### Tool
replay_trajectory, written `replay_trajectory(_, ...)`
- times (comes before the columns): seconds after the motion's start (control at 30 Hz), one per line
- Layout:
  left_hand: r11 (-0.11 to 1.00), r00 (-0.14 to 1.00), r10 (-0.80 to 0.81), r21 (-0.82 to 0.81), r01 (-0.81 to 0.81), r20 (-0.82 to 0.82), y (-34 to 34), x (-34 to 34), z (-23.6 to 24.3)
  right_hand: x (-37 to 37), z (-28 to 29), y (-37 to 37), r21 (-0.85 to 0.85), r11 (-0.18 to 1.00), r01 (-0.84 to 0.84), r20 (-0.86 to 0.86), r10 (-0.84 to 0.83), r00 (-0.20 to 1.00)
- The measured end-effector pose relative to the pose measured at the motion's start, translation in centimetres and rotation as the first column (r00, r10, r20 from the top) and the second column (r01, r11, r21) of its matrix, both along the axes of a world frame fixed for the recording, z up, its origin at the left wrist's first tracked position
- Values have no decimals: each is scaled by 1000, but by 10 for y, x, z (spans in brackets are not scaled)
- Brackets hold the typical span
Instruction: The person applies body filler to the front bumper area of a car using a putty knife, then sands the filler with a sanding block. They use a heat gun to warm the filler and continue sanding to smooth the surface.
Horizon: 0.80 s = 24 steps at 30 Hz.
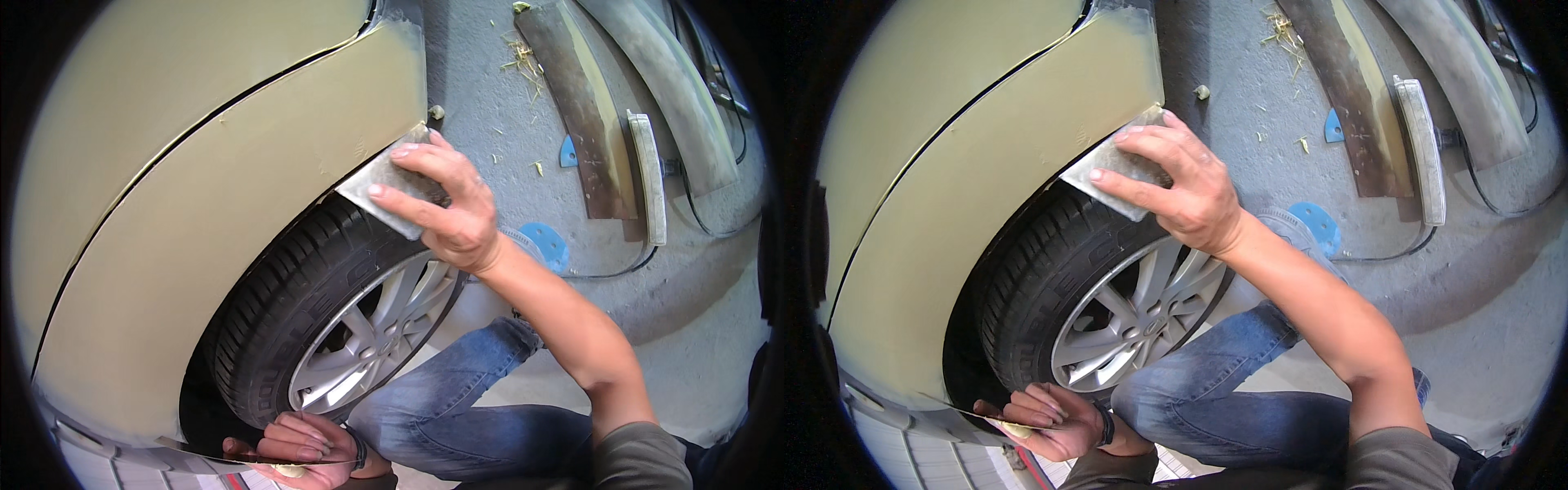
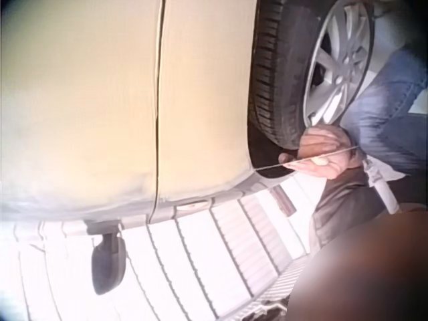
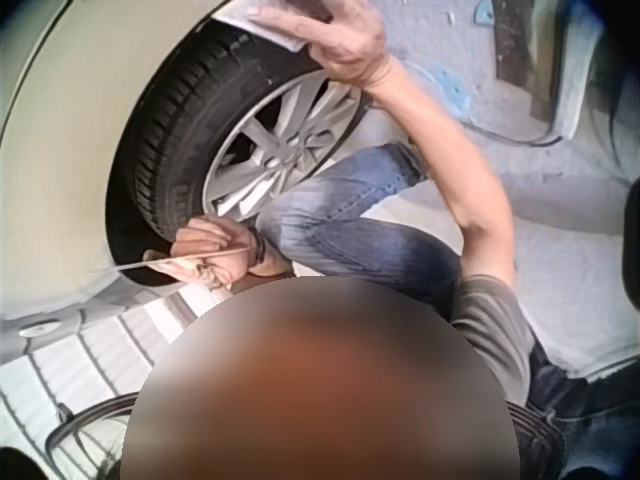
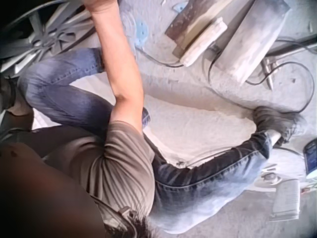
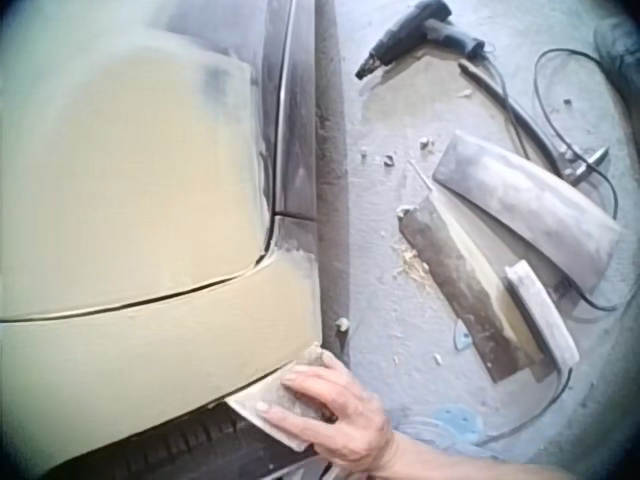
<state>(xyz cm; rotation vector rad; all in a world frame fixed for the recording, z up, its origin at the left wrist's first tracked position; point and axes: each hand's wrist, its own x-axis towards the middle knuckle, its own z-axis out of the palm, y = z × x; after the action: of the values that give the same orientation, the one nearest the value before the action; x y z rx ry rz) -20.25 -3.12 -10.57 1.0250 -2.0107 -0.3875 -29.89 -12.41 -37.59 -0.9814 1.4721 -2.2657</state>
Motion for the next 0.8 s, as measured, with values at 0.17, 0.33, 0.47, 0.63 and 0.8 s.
replay_trajectory(0.17, 1000, 1000, 11, 6, -11, -14, 1, -2, 0, -10, -4, -7, 36, 997, 69, 5, -69, 998)
replay_trajectory(0.33, 1000, 1000, 2, 5, -2, 4, 0, -4, -1, 5, 3, -16, 6, 997, 78, -34, -78, 996)
replay_trajectory(0.47, 1000, 1000, 7, -13, -8, -11, -1, -6, -1, -11, -6, -3, -37, 999, -9, -2, 9, 1000)
replay_trajectory(0.63, 999, 999, 32, -29, -33, -35, -2, -5, -3, -49, -7, -25, -26, 992, 123, -89, -124, 988)
replay_trajectory(0.8, 1000, 999, -2, -21, 1, -36, -2, -6, -2, -68, 8, -58, -94, 980, 178, -126, -189, 974)
